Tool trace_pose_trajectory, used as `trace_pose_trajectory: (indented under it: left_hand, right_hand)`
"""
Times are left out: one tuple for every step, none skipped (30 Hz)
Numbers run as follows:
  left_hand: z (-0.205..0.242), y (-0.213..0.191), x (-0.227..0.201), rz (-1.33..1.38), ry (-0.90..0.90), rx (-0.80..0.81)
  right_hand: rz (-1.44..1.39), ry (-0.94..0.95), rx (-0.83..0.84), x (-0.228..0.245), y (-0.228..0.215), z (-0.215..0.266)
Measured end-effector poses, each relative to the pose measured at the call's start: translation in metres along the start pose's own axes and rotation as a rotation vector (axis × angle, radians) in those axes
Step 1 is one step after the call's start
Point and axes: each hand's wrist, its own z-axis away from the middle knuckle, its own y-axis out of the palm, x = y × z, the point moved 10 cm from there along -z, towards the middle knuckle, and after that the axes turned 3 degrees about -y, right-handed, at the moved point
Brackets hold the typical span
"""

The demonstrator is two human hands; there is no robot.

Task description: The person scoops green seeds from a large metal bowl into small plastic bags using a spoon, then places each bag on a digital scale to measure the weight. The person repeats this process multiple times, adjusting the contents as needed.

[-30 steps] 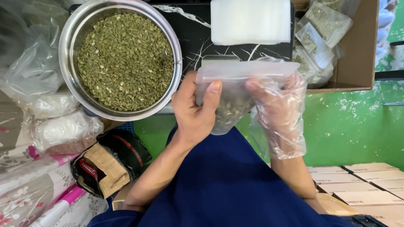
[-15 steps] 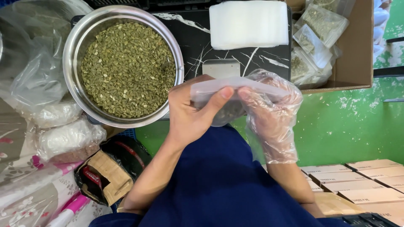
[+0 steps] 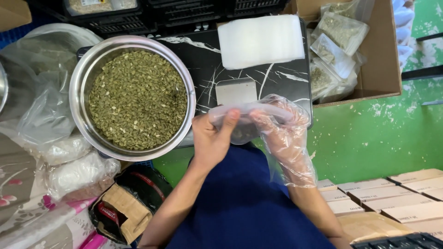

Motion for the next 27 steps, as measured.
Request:
trace_pose_trajectory:
  left_hand:
    - [0.006,-0.005,0.026,0.017,-0.024,0.021]
    - [0.011,-0.01,0.053,0.034,-0.045,0.041]
    - [0.011,-0.014,0.057,0.035,-0.045,0.047]
    - [0.012,-0.014,0.064,0.0,-0.078,0.081]
    - [0.014,-0.014,0.07,-0.034,-0.111,0.114]
    - [0.006,-0.011,0.06,-0.037,-0.11,0.116]
    - [-0.002,-0.012,0.051,0.015,-0.136,0.078]
    - [-0.01,-0.011,0.043,0.071,-0.165,0.046]
    - [-0.015,-0.001,0.024,0.07,-0.167,0.053]
    - [-0.022,0.004,0.008,0.148,-0.201,-0.005]
    - [-0.028,0.01,-0.008,0.224,-0.236,-0.063]
    - [-0.03,0.014,0.002,0.223,-0.239,-0.052]
    - [-0.032,0.015,0.011,0.205,-0.234,-0.068]
    - [-0.035,0.019,0.021,0.193,-0.23,-0.074]
    - [-0.039,0.028,0.02,0.197,-0.235,-0.053]
    - [-0.045,0.031,0.02,0.218,-0.235,-0.094]
    - [-0.05,0.035,0.02,0.238,-0.236,-0.135]
    - [-0.056,0.041,0.023,0.243,-0.243,-0.115]
    - [-0.063,0.049,0.024,0.246,-0.214,-0.078]
    - [-0.07,0.055,0.024,0.248,-0.18,-0.046]
    - [-0.075,0.063,0.032,0.253,-0.181,-0.033]
    - [-0.08,0.076,0.041,0.269,-0.204,0.026]
    - [-0.083,0.089,0.05,0.285,-0.227,0.084]
    - [-0.085,0.107,0.056,0.288,-0.231,0.095]
    - [-0.086,0.128,0.063,0.284,-0.251,0.146]
    - [-0.088,0.147,0.069,0.277,-0.266,0.193]
    - [-0.096,0.162,0.077,0.279,-0.266,0.2]
  right_hand:
    - [-0.039,0.011,0.04,0.001,0.002,-0.001]
    - [-0.08,0.017,0.081,0.002,0.006,-0.003]
    - [-0.079,0.017,0.074,0.002,0.004,-0.005]
    - [-0.138,0.031,0.14,0.002,0.008,-0.005]
    - [-0.198,0.045,0.206,0.003,0.013,-0.004]
    - [-0.201,0.045,0.205,0.002,0.013,-0.006]
    - [-0.266,0.054,0.275,0.002,0.02,-0.007]
    - [-0.329,0.064,0.34,0.003,0.025,-0.006]
    - [-0.329,0.066,0.333,-0.002,0.027,-0.009]
    - [-0.28,0.138,0.416,-0.014,0.036,-0.007]
    - [-0.232,0.212,0.498,-0.026,0.044,-0.005]
    - [-0.233,0.213,0.487,-0.038,0.045,0.0]
    - [-0.23,0.257,0.444,-0.054,0.043,0.005]
    - [-0.222,0.3,0.392,-0.07,0.038,0.009]
    - [-0.219,0.3,0.371,-0.078,0.033,0.013]
    - [-0.209,0.356,0.299,-0.093,0.023,0.013]
    - [-0.2,0.412,0.227,-0.108,0.014,0.014]
    - [-0.197,0.413,0.206,-0.102,0.002,0.01]
    - [-0.284,0.409,0.158,-0.096,-0.01,0.006]
    - [-0.371,0.4,0.117,-0.09,-0.02,0.0]
    - [-0.369,0.396,0.103,-0.099,-0.036,-0.002]
    - [-0.379,0.375,0.002,-0.108,-0.061,-0.006]
    - [-0.389,0.354,-0.099,-0.116,-0.085,-0.008]
    - [-0.387,0.353,-0.111,-0.118,-0.106,-0.015]
    - [-0.454,0.321,-0.216,-0.118,-0.135,-0.021]
    - [-0.523,0.285,-0.316,-0.119,-0.161,-0.029]
    - [-0.522,0.282,-0.323,-0.118,-0.181,-0.039]
